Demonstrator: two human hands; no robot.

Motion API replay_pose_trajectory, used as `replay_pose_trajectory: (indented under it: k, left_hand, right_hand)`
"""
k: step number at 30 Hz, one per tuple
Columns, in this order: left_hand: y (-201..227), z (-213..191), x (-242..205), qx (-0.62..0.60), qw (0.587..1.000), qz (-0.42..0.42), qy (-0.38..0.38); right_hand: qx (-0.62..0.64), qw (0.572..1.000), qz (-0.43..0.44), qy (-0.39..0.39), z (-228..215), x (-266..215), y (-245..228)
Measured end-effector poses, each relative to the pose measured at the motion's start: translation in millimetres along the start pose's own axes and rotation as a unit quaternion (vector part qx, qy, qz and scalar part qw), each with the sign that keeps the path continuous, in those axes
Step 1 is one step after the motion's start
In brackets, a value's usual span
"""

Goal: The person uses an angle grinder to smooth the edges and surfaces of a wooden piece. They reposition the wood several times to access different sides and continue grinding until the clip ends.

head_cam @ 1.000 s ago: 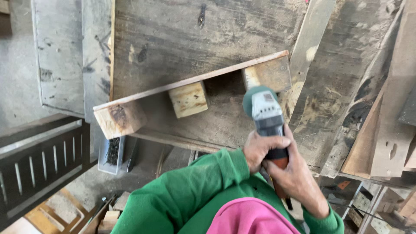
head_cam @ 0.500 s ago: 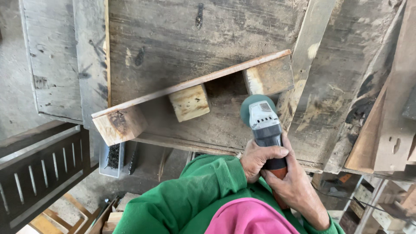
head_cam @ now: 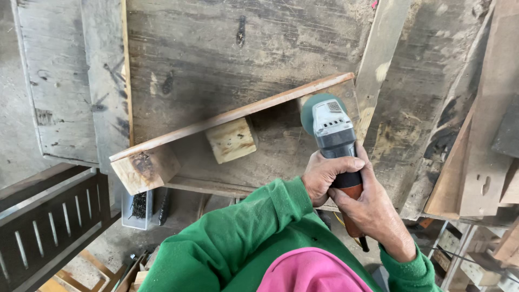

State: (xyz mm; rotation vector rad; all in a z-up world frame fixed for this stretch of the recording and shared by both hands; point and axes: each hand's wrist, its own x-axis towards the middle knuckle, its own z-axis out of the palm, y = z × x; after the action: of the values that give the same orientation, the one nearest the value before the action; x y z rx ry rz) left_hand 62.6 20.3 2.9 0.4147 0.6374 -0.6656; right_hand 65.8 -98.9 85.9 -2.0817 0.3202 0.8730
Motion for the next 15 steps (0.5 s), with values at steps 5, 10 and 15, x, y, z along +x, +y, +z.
replay_pose_trajectory:
  k: [5,10,15]
  left_hand:
    - [-4.2,12.7,32.2,0.024,0.999,-0.008,-0.035]
    - [-9.6,27.0,54.5,0.039,0.998,-0.014,-0.054]
    - [-0.7,27.4,37.1,0.037,0.999,0.010,-0.033]
  right_hand:
    - [0.040,0.998,0.047,0.025,-17.6,11.7,11.2]
    - [0.084,0.994,0.040,0.050,-32.7,16.1,11.2]
    - [0.038,0.999,0.025,0.023,-31.2,16.2,-0.6]
